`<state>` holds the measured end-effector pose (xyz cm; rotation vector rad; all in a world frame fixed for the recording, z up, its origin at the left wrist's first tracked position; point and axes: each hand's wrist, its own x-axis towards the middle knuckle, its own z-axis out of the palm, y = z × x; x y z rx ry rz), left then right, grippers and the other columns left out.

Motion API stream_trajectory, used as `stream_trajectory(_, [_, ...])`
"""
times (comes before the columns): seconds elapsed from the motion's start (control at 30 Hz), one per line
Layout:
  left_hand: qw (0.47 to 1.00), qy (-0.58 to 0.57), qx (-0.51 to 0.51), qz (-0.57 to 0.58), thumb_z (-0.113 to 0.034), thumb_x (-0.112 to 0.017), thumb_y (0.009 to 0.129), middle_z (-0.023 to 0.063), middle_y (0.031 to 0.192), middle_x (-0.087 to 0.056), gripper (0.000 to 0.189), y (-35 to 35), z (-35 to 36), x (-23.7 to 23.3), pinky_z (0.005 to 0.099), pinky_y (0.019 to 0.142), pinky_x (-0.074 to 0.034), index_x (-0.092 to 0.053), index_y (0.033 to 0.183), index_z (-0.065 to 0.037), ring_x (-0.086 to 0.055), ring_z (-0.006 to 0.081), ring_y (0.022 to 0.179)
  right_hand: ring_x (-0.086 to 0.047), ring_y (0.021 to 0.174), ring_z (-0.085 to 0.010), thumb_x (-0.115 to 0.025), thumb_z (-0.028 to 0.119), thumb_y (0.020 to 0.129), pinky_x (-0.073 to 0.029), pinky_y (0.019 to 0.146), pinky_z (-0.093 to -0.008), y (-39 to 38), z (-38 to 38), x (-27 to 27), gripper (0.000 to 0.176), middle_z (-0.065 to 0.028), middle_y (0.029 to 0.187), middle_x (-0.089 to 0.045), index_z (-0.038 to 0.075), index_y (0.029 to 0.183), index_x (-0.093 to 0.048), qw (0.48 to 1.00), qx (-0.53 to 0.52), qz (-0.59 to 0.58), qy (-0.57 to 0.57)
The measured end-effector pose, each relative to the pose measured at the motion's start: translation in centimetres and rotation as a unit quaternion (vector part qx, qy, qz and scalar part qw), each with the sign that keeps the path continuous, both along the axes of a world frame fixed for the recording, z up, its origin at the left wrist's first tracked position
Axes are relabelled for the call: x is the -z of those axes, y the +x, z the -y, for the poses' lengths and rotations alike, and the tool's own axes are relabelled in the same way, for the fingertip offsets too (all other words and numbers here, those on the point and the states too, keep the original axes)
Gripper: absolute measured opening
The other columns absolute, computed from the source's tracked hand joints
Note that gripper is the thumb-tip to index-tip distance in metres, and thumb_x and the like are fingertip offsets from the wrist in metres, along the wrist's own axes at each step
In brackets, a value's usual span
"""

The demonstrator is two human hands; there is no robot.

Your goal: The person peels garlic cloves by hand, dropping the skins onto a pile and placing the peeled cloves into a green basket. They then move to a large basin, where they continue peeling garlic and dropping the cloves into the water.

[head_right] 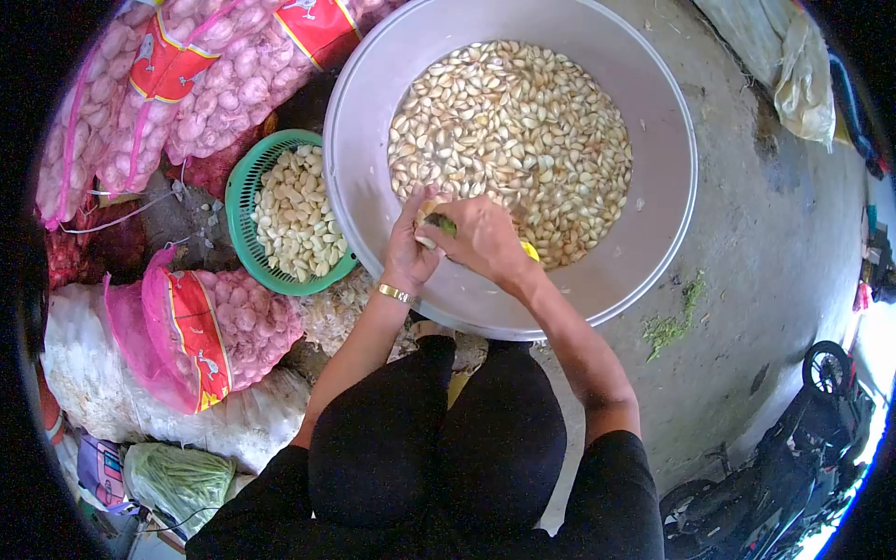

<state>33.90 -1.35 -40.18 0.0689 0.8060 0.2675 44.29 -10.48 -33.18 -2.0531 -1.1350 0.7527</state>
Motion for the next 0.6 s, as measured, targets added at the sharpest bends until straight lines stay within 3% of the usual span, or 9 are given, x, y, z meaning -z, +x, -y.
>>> stream_trajectory(0.03, [1.0,0.003,0.007,-0.004,-0.032,-0.067,0.09,0.004,0.093,-0.063,0.027,-0.2,0.0,0.0,0.0269,0.069,-0.055,-0.06,0.101,-0.008,-0.063,0.0155,0.084,-0.061,0.056,-0.022,-0.072,0.024,0.081,-0.049,0.06,-0.0353,0.5,-0.3,-0.1,0.023,-0.0168,0.072,-0.067,0.002,0.087,-0.071,1.0,0.0,-0.001,0.0])
stream_trajectory(0.07, [1.0,0.004,0.007,-0.005,-0.032,-0.067,0.09,0.004,0.093,-0.063,0.027,-0.3,-0.1,0.0,0.0269,0.069,-0.055,-0.06,0.101,-0.008,-0.063,0.0155,0.084,-0.063,0.06,-0.0211,-0.071,0.023,0.082,-0.05,0.062,-0.035,1.4,-0.8,-0.2,0.022,-0.0169,0.075,-0.068,0.002,0.088,-0.071,0.995,0.054,-0.077,-0.018])
stream_trajectory(0.13, [1.0,0.017,0.019,0.005,-0.035,-0.065,0.091,0.0041,0.088,-0.062,0.027,-0.7,-0.2,0.1,0.0213,0.054,-0.05,-0.06,0.094,-0.009,-0.062,0.0144,0.076,-0.068,0.075,-0.02,-0.068,0.021,0.085,-0.052,0.069,-0.0336,3.4,-2.5,0.6,0.022,-0.0156,0.086,-0.07,0.003,0.097,-0.069,0.973,0.147,-0.178,-0.02])
stream_trajectory(0.2, [0.999,0.021,0.042,-0.002,-0.038,-0.063,0.091,0.004,0.086,-0.062,0.029,-1.3,-0.3,-0.2,0.0198,0.048,-0.047,-0.059,0.091,-0.009,-0.061,0.014,0.072,-0.068,0.081,-0.0251,-0.064,0.021,0.086,-0.052,0.075,-0.0352,5.1,-5.2,4.8,0.025,-0.0148,0.09,-0.07,0.003,0.104,-0.067,0.989,0.112,-0.035,0.089])
stream_trajectory(0.27, [0.997,0.023,0.069,-0.036,-0.04,-0.055,0.096,0.006,0.087,-0.059,0.032,-1.6,-0.5,-0.5,0.0166,0.04,-0.038,-0.057,0.089,-0.008,-0.055,0.0141,0.066,-0.067,0.09,-0.0327,-0.061,0.014,0.081,-0.053,0.077,-0.0389,5.9,-8.8,8.2,0.027,-0.0145,0.099,-0.069,0.008,0.106,-0.068,0.996,0.08,0.037,0.025])
stream_trajectory(0.33, [0.997,0.018,0.068,-0.016,-0.039,-0.054,0.096,0.0062,0.087,-0.058,0.032,-2.1,-0.6,-0.8,0.0161,0.039,-0.037,-0.057,0.09,-0.008,-0.054,0.0143,0.067,-0.064,0.1,-0.0325,-0.06,0.01,0.077,-0.051,0.086,-0.0405,6.3,-12.3,11.7,0.037,-0.0166,0.107,-0.066,0.009,0.114,-0.064,0.998,0.038,0.052,0.005])
stream_trajectory(0.47, [0.997,0.003,0.058,0.042,-0.036,-0.052,0.098,0.0057,0.09,-0.057,0.03,-2.3,-0.1,0.0,0.0157,0.039,-0.037,-0.057,0.097,-0.006,-0.053,0.0147,0.072,-0.062,0.104,-0.0325,-0.06,0.009,0.075,-0.05,0.089,-0.04,6.2,-15.5,15.5,0.045,-0.0181,0.112,-0.064,0.01,0.12,-0.06,0.997,0.072,0.016,-0.019])
stream_trajectory(0.6, [0.997,-0.003,0.053,0.052,-0.034,-0.052,0.098,0.0046,0.094,-0.055,0.028,-2.0,-0.5,-0.2,0.016,0.039,-0.037,-0.056,0.104,-0.007,-0.053,0.0139,0.071,-0.062,0.105,-0.0316,-0.065,0.02,0.077,-0.05,0.089,-0.0396,5.7,-15.7,16.5,0.045,-0.0183,0.111,-0.064,0.009,0.121,-0.06,0.997,0.042,0.02,-0.066])
